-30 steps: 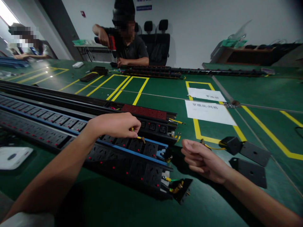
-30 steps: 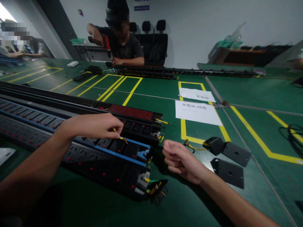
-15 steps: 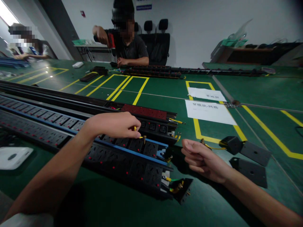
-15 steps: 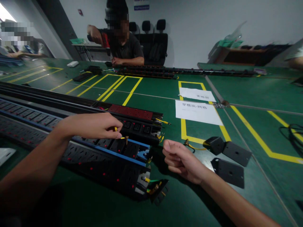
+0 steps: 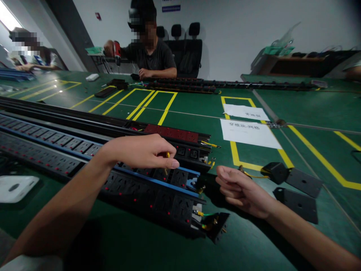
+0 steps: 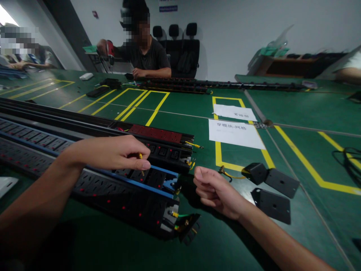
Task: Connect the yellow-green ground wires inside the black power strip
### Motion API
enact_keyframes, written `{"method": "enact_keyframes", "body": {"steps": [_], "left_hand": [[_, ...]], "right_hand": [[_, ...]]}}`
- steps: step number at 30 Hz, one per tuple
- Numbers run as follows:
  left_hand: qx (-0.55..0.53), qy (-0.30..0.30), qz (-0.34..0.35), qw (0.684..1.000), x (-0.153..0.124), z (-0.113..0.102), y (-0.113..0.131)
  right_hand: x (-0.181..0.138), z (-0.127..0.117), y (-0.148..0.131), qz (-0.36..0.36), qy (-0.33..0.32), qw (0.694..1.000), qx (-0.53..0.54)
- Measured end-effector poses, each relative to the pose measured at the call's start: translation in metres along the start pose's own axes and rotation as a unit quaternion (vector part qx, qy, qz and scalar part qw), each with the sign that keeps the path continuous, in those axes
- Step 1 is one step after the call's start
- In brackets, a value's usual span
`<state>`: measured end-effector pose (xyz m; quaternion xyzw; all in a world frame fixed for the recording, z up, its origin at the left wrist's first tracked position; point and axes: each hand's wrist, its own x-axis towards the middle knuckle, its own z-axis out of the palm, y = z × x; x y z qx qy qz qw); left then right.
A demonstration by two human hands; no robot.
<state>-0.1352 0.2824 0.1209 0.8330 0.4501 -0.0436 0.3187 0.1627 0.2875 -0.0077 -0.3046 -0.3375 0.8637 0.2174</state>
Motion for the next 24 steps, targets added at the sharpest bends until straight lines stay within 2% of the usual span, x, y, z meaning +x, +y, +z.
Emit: {"method": "enact_keyframes", "body": {"steps": [3,7,16,24], "left_hand": [[0.000,0.013,0.008,1.000,0.0011,0.0003,-0.0020],[-0.004,0.000,0.021,1.000,0.0023,0.0004,-0.0021],[-0.017,0.000,0.009,1.000,0.0021,0.0003,-0.0018],[0.033,0.005,0.063,0.997,0.0043,0.0005,0.0001]], "right_hand": [[-0.0003,0.0005,-0.0003,0.000,-0.001,1.000,0.001],[0.0012,-0.0002,0.0001,0.002,0.000,1.000,0.001],[0.0012,-0.0020,0.0013,0.002,0.005,1.000,-0.010],[0.0011,-0.0016,0.0006,0.003,0.001,1.000,-0.005]]}}
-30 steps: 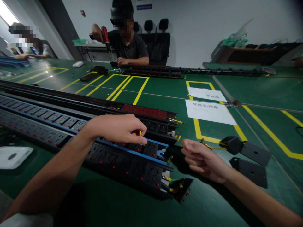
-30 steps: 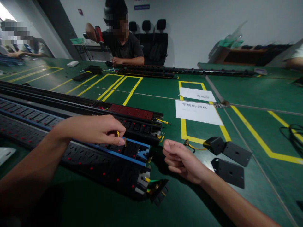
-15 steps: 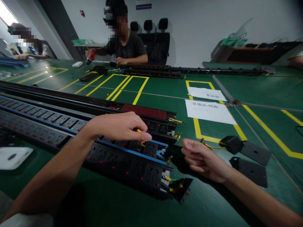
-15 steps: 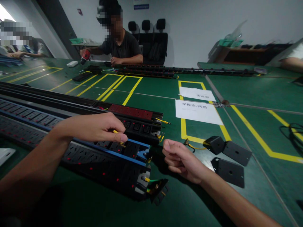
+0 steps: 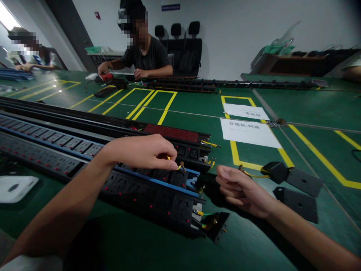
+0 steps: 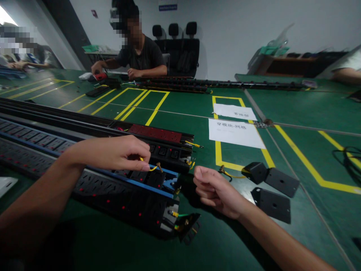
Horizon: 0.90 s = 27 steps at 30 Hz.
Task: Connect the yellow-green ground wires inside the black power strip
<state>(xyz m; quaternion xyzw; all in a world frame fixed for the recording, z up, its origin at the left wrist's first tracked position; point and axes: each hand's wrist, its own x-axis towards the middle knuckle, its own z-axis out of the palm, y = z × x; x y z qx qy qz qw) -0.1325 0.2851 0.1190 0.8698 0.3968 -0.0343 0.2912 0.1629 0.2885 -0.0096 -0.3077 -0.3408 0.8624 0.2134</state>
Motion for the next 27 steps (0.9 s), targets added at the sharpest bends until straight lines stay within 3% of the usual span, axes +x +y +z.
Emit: {"method": "enact_keyframes", "body": {"steps": [8,18,27], "left_hand": [[0.000,0.005,-0.005,1.000,0.000,-0.001,0.001],[-0.043,0.048,0.044,0.997,-0.003,-0.002,0.011],[0.020,0.052,0.028,0.998,0.000,0.000,0.008]], "right_hand": [[-0.001,0.001,-0.001,-0.002,-0.004,1.000,0.005],[0.000,0.000,0.001,-0.005,-0.008,1.000,0.010],[-0.001,-0.002,0.001,-0.007,-0.017,1.000,0.018]]}}
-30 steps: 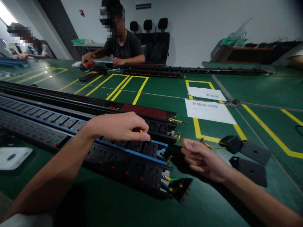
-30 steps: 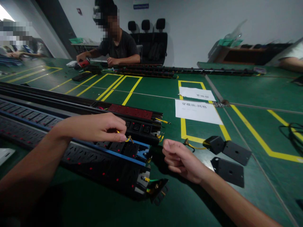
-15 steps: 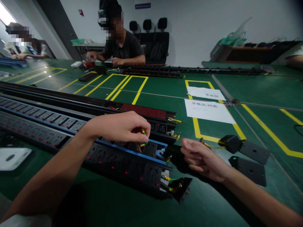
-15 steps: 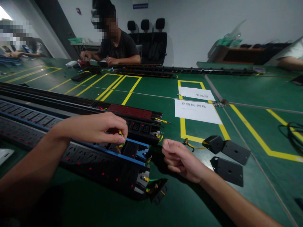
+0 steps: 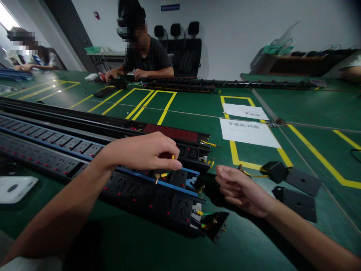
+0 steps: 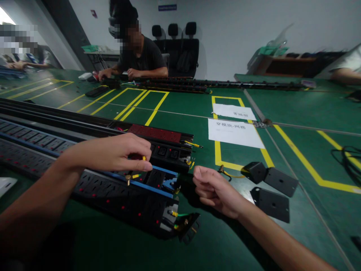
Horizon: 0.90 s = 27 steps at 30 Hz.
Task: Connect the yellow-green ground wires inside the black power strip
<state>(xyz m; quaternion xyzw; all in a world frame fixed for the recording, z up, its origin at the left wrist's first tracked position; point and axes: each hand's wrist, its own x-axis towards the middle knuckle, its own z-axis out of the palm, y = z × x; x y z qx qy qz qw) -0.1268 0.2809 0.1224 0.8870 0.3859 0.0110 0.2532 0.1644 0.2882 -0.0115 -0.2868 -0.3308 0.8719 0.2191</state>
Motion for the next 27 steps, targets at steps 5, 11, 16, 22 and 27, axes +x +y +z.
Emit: {"method": "enact_keyframes", "body": {"steps": [5,11,16,22,27], "left_hand": [[0.012,-0.001,-0.022,1.000,0.0018,0.0052,-0.0030],[0.027,0.020,-0.044,0.998,0.0032,0.0082,-0.0010],[0.039,0.027,-0.012,0.999,0.0038,0.0069,-0.0003],[0.056,0.039,0.006,0.998,0.0033,0.0052,-0.0002],[0.046,0.037,0.015,0.998,0.0031,0.0055,0.0012]], "right_hand": [[0.0010,-0.0005,0.0000,0.001,0.000,1.000,0.001],[0.0008,0.0001,-0.0005,0.001,-0.002,1.000,0.002],[0.0012,0.0003,-0.0009,0.002,-0.005,1.000,0.003],[0.0025,-0.0007,-0.0009,0.000,-0.011,1.000,0.002],[0.0016,0.0000,-0.0007,-0.001,-0.017,1.000,0.003]]}}
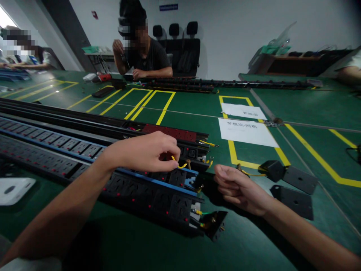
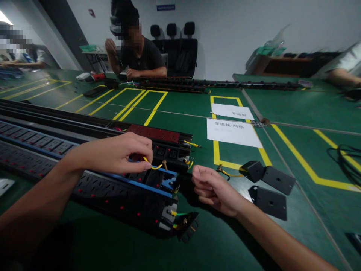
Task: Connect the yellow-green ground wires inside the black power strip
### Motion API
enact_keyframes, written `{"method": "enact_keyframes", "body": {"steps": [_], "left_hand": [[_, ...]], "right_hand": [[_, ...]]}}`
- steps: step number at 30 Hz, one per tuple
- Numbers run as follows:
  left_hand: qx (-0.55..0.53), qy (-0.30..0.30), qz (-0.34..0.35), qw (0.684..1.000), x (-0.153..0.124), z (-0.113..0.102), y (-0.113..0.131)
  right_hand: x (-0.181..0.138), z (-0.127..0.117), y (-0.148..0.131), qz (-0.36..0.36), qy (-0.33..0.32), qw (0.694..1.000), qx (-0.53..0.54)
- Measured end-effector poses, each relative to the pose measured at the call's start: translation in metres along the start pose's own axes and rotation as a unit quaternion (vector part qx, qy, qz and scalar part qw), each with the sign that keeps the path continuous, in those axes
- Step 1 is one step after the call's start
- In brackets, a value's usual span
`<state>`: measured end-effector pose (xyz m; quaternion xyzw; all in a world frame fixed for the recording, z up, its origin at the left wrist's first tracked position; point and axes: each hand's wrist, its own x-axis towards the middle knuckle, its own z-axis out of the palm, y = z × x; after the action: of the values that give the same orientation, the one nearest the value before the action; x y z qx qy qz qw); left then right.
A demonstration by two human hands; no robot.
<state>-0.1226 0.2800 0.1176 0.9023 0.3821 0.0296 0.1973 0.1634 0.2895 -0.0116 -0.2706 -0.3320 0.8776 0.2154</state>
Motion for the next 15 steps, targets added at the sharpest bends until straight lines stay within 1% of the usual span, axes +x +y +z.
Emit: {"method": "enact_keyframes", "body": {"steps": [5,12,15], "left_hand": [[-0.004,0.009,-0.010,1.000,0.0007,0.0008,-0.0002],[-0.031,-0.026,-0.045,0.998,0.0016,0.0021,-0.0034],[-0.025,-0.017,-0.051,0.998,0.0013,0.0023,-0.0042]], "right_hand": [[-0.0003,0.0007,-0.0003,0.000,0.003,1.000,-0.002],[-0.0005,0.0015,-0.0012,0.005,0.016,1.000,-0.011],[-0.0009,0.0022,-0.0014,0.004,0.021,1.000,-0.013]]}}
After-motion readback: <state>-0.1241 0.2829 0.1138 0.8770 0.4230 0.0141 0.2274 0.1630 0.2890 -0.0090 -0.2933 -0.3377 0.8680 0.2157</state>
